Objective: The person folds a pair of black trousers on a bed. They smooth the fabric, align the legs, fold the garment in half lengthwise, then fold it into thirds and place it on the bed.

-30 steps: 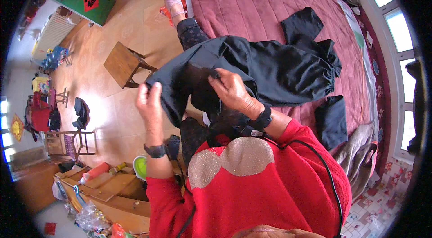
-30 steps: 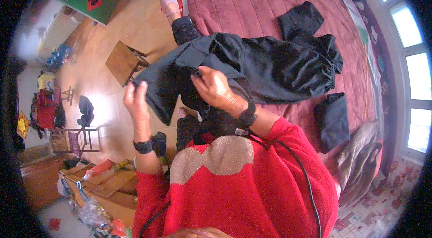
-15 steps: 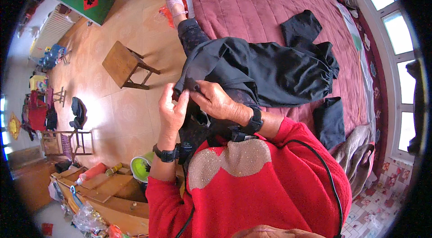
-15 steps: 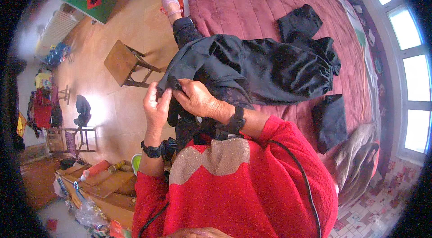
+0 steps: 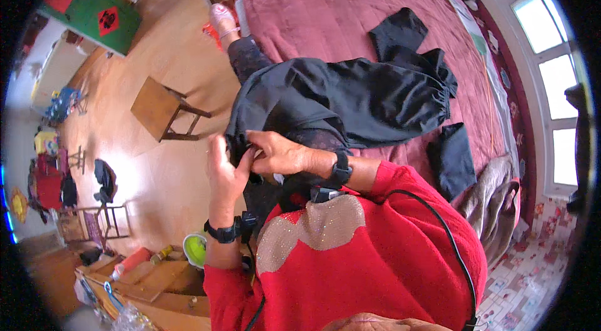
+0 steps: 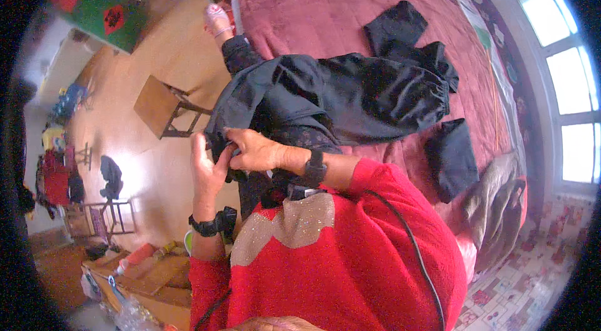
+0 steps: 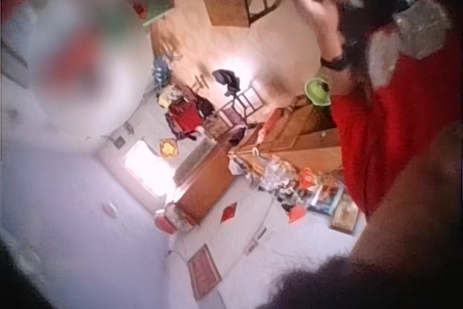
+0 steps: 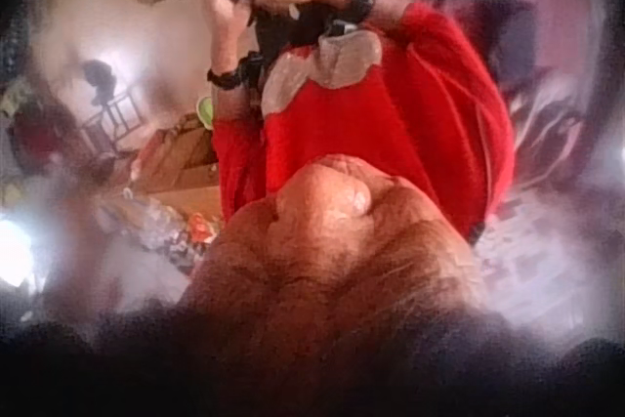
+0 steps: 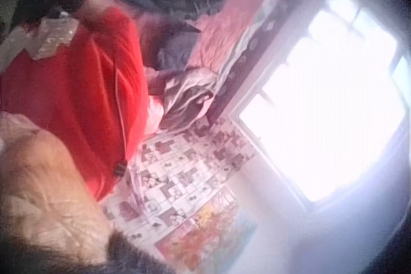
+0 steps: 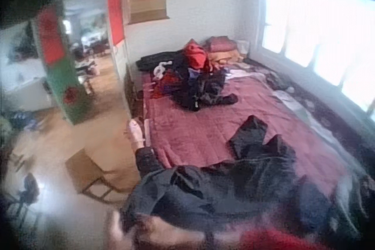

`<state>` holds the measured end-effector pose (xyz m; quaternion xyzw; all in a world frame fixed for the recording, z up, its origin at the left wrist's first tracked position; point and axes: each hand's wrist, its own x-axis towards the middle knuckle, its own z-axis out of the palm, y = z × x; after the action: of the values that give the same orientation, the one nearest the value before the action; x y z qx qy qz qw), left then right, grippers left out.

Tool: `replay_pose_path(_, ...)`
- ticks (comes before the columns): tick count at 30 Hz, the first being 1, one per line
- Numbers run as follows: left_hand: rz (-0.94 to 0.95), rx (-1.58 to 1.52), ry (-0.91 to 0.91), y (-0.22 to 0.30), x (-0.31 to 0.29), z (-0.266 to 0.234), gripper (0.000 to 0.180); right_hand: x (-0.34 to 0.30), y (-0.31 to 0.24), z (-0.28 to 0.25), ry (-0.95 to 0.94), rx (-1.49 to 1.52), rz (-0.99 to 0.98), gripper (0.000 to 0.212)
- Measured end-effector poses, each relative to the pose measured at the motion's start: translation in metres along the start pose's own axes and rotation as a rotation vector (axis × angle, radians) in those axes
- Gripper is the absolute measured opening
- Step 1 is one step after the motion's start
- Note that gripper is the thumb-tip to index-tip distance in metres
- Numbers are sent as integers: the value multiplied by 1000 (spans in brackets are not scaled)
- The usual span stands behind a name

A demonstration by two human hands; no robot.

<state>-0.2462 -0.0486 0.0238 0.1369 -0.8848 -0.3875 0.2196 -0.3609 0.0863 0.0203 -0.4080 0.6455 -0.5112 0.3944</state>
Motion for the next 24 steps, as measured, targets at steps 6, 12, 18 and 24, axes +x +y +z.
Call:
replay_pose_path(6, -267, -273, 96, -16, 1, 14, 28, -3, 1, 3, 68, 149, -172, 79)
replay_pose_path(12, -305, -349, 222, -45, 40, -46, 31, -18, 15, -25, 149, 177, -237, 55)
replay_pose_path(18, -342, -210, 288, -71, 98, -127, 23, -66, 89, -86, 572, 11, 51, 54)
replay_pose_path(24, -300, -170, 169, -93, 130, -122, 24, -149, 184, -99, 449, -614, 474, 62)
